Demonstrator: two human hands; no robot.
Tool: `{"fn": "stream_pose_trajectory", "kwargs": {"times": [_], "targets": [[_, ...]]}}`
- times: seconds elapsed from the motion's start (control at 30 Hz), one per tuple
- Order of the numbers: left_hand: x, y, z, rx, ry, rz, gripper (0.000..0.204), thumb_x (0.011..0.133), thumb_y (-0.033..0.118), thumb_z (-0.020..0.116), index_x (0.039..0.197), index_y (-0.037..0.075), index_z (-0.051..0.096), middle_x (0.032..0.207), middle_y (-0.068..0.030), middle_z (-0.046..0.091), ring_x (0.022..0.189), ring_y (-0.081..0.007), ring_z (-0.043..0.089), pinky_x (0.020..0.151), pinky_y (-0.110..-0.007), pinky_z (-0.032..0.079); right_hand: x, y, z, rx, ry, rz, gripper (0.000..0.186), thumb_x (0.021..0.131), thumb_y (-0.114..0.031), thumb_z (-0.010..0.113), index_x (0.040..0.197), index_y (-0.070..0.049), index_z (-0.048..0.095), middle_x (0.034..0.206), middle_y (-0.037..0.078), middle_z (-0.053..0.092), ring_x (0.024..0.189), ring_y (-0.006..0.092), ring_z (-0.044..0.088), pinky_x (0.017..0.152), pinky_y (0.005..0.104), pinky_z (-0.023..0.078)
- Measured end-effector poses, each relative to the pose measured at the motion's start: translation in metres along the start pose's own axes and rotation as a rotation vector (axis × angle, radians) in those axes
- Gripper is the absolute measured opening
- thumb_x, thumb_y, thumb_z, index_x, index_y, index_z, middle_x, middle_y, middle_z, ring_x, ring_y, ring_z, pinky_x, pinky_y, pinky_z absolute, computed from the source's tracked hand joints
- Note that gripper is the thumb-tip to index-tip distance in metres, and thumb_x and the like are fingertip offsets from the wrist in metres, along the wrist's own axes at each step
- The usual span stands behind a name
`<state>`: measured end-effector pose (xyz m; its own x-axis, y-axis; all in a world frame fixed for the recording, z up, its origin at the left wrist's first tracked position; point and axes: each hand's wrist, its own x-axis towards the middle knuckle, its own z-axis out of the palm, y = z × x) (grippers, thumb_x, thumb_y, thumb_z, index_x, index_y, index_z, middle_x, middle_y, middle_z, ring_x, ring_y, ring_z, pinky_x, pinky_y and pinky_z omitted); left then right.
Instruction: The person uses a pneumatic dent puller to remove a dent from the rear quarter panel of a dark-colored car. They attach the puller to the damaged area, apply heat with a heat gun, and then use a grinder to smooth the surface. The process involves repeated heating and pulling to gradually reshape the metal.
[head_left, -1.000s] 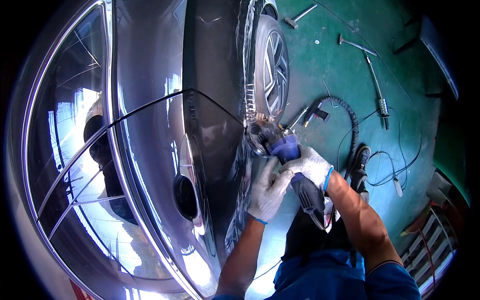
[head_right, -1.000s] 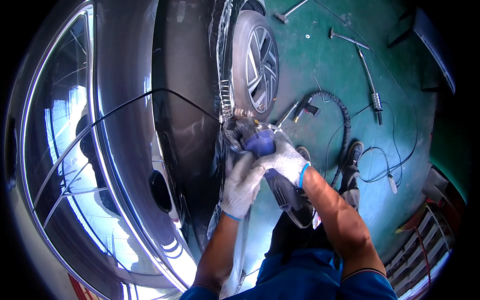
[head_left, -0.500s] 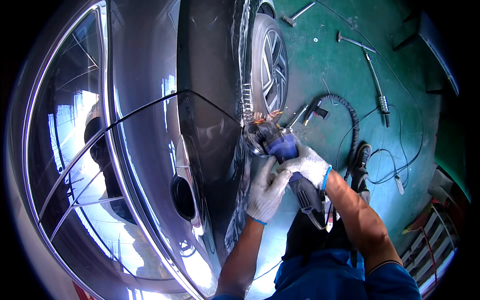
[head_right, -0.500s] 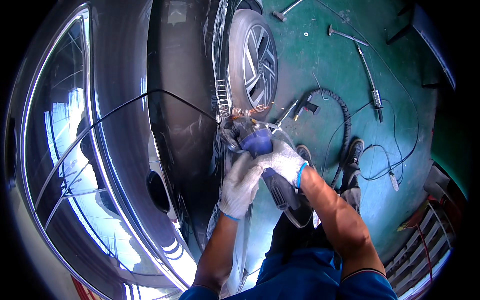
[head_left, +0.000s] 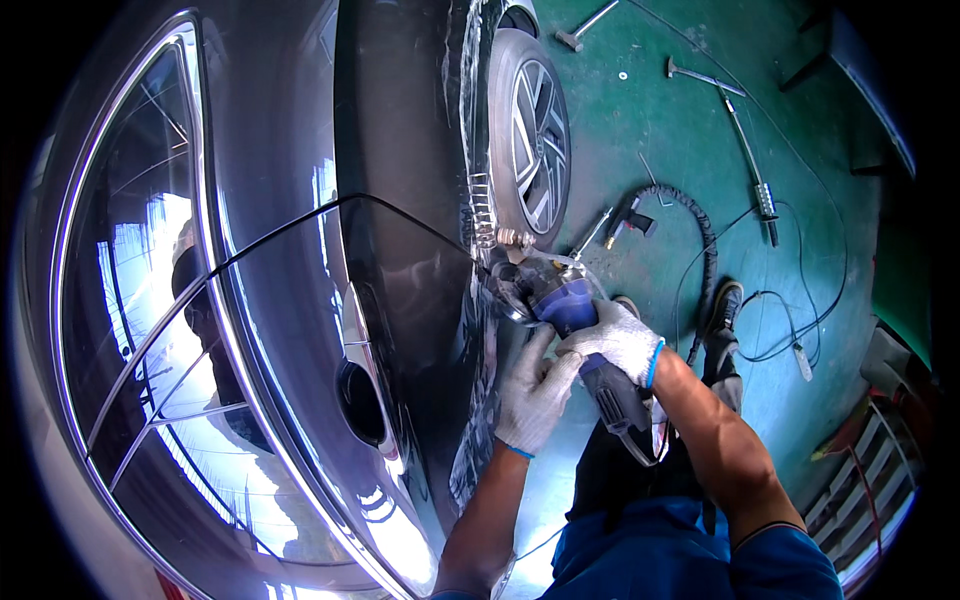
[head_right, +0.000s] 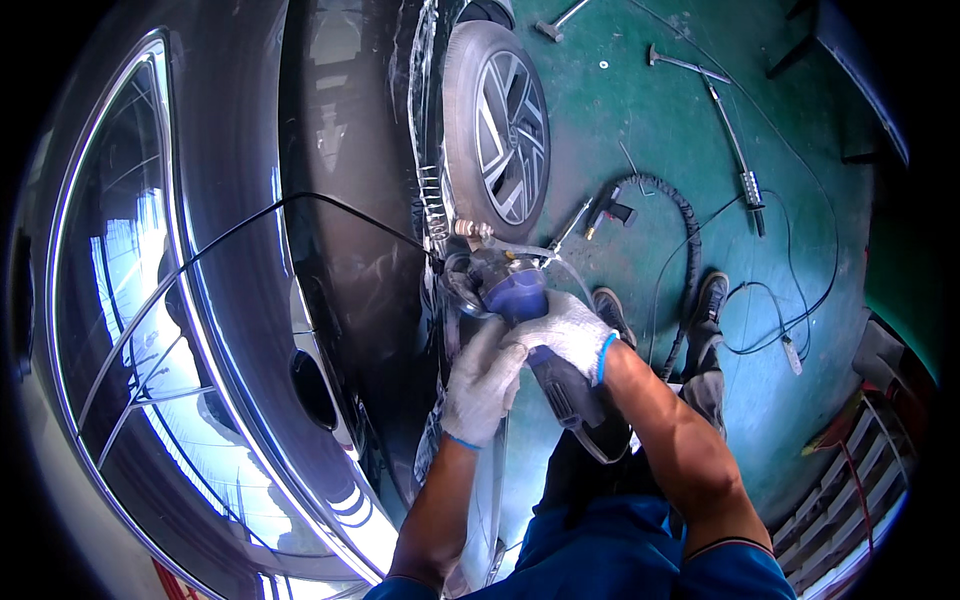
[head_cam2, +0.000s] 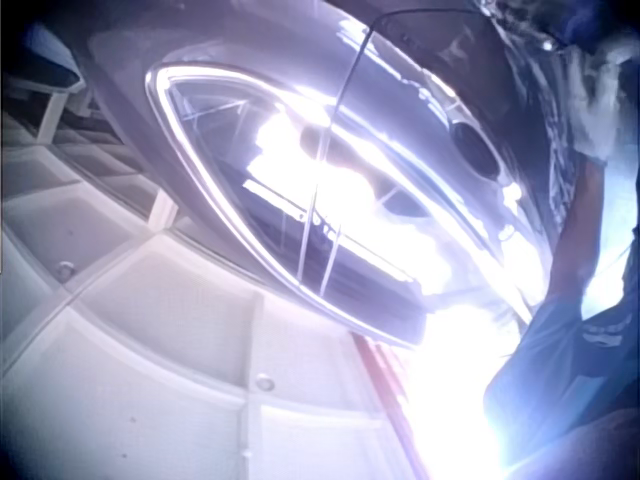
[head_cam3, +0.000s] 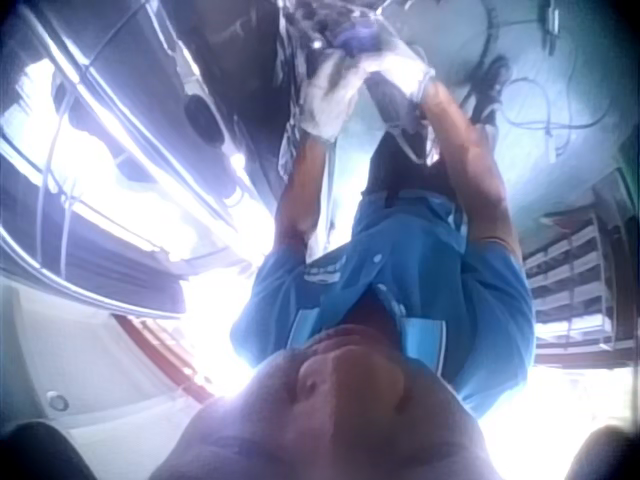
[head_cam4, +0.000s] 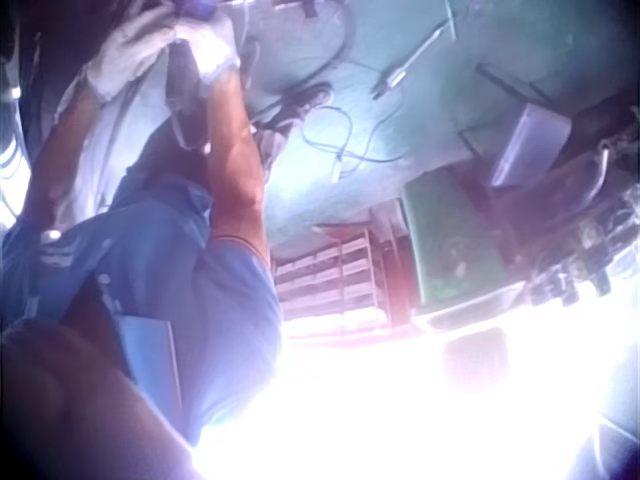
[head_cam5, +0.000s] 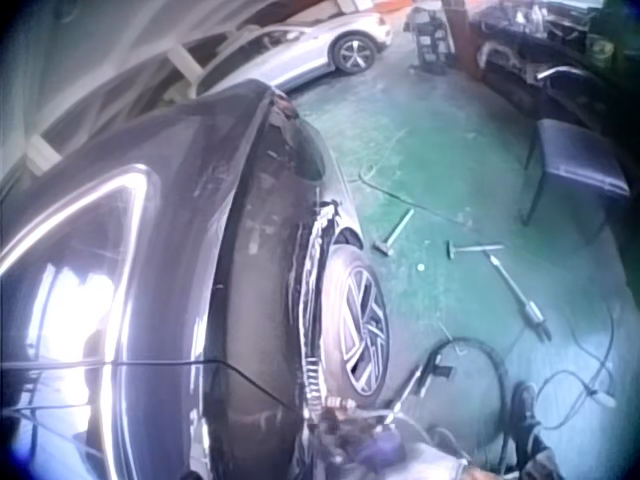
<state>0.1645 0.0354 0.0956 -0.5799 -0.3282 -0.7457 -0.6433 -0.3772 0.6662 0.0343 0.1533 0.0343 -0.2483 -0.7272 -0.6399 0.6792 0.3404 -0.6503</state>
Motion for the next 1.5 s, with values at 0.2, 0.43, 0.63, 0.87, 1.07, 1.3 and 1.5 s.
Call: {"fn": "stream_pose_trajectory", "kwargs": {"times": [0.2, 0.43, 0.63, 0.87, 1.07, 1.3, 1.5], "targets": [[-0.004, -0.031, 0.021, 0.122, -0.017, 0.054, 0.067, 0.094, 0.019, 0.073, 0.148, -0.004, 0.042, 0.07, 0.0029, 0.05, 0.064, -0.0041, 0.046, 0.059, -0.022, 0.038, -0.023, 0.015, -0.011, 0.232, 0.07, 0.016, 0.042, 0.073, -0.016, 0.085, 0.104, 0.006, 0.069, 0.09, 0.008, 0.071, 0.079, 0.0133, 0.066, 0.074, 0.0301, 0.055], [-0.003, -0.033, 0.015, 0.185, 0.068, 0.193, 0.058, 0.097, 0.006, 0.064, 0.149, -0.003, 0.04, 0.119, -0.0053, 0.058, 0.1, -0.0083, 0.057, 0.083, -0.023, 0.047, 0.0, 0.019, -0.003, 0.347, -0.098, 0.023, 0.036, 0.077, -0.016, 0.08, 0.105, 0.004, 0.07, 0.092, 0.009, 0.071, 0.08, 0.0148, 0.066, 0.075, 0.0313, 0.055], [0.001, -0.025, 0.009, 0.118, 0.064, 0.199, 0.055, 0.098, 0.003, 0.059, 0.149, -0.003, 0.04, 0.126, -0.0071, 0.057, 0.112, -0.012, 0.056, 0.095, -0.026, 0.047, 0.015, 0.014, 0.003, 0.388, -0.152, 0.05, 0.038, 0.077, -0.016, 0.081, 0.108, 0.003, 0.07, 0.094, 0.01, 0.071, 0.083, 0.0163, 0.067, 0.076, 0.0316, 0.055], [0.004, -0.023, 0.005, 0.201, 0.049, 0.225, 0.055, 0.098, 0.005, 0.059, 0.149, -0.003, 0.039, 0.127, -0.0078, 0.057, 0.11, -0.0126, 0.056, 0.095, -0.026, 0.047, 0.016, 0.013, 0.005, 0.418, -0.138, 0.078, 0.043, 0.075, -0.011, 0.082, 0.111, 0.006, 0.067, 0.097, 0.012, 0.072, 0.083, 0.0164, 0.069, 0.075, 0.0317, 0.057], [0.006, -0.018, 0.005, 0.176, 0.04, 0.226, 0.053, 0.099, 0.007, 0.059, 0.148, -0.003, 0.041, 0.122, -0.0064, 0.058, 0.105, -0.0103, 0.055, 0.09, -0.024, 0.047, 0.018, 0.012, 0.005, 0.469, -0.139, 0.042, 0.046, 0.074, -0.012, 0.083, 0.113, 0.007, 0.066, 0.096, 0.012, 0.071, 0.083, 0.0166, 0.069, 0.075, 0.032, 0.057], [-0.004, -0.021, 0.01, 0.281, 0.064, 0.112, 0.053, 0.097, 0.01, 0.064, 0.144, -0.004, 0.046, 0.099, -0.0022, 0.062, 0.083, -0.0068, 0.057, 0.073, -0.023, 0.048, 0.0, 0.016, -0.009, 0.362, -0.143, 0.02, 0.038, 0.077, -0.022, 0.082, 0.104, 0.002, 0.07, 0.09, 0.005, 0.069, 0.081, 0.0131, 0.064, 0.076, 0.0298, 0.052], [-0.049, -0.007, 0.064, 0.732, -0.12, 0.215, 0.08, 0.089, 0.036, 0.077, 0.15, 0.001, 0.041, 0.065, -0.0039, 0.06, 0.056, -0.0146, 0.062, 0.054, -0.031, 0.047, -0.051, 0.029, -0.045, 0.407, 0.125, 0.07, 0.043, 0.077, -0.021, 0.084, 0.104, 0.005, 0.064, 0.084, 0.009, 0.068, 0.068, 0.0166, 0.066, 0.063, 0.0314, 0.056]]}}
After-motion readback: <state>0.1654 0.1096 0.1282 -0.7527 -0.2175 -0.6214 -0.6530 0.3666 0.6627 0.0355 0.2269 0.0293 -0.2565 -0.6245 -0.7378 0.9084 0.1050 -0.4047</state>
